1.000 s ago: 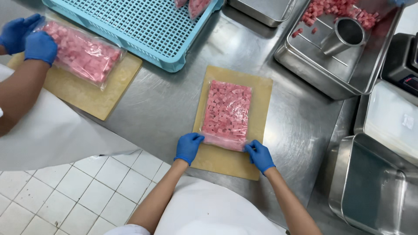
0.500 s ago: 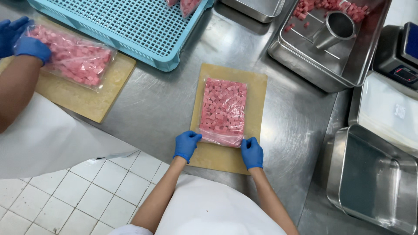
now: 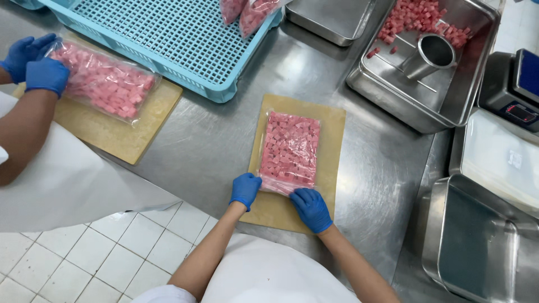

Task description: The person places cubes of meat into plastic bags by hand and flattens them against a board.

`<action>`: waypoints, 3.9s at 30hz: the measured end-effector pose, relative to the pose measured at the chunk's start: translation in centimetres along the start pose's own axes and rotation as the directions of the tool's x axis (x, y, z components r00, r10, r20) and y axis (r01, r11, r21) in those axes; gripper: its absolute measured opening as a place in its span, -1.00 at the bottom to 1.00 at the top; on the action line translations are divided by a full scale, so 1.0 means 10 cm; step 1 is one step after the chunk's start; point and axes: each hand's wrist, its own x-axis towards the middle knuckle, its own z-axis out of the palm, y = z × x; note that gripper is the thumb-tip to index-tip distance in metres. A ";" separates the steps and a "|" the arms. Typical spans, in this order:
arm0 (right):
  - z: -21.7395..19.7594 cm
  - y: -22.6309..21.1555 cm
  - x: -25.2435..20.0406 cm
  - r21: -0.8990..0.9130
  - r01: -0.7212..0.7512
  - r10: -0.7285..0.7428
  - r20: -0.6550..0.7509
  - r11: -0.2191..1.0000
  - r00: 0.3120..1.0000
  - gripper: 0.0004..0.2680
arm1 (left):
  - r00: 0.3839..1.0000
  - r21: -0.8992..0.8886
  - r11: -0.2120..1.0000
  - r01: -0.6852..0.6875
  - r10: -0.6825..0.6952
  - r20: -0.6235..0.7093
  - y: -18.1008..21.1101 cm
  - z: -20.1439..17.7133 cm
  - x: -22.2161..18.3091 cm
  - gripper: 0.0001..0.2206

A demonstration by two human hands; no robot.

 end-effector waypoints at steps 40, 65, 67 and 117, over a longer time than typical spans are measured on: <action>-2.18 1.05 1.81 0.422 -0.484 0.447 0.191 0.766 0.874 -0.79 | 0.719 -0.575 0.524 -0.628 0.673 -0.172 2.57 -1.72 -0.61 -0.43; -1.61 1.09 1.80 0.786 -0.607 0.832 0.256 0.116 0.492 -0.82 | 0.921 -0.708 0.667 -0.233 0.385 0.059 2.39 -0.28 0.14 -0.62; -1.39 1.19 1.91 0.789 -0.613 0.828 0.314 0.044 0.464 -0.76 | 0.935 -0.731 0.647 -0.216 0.353 0.037 2.31 -0.30 0.26 -0.62; 0.12 1.23 0.82 0.748 -0.586 0.942 0.324 -0.312 -0.088 -0.70 | 0.851 -0.528 0.700 -0.482 0.229 -0.473 3.28 -2.67 4.09 -0.76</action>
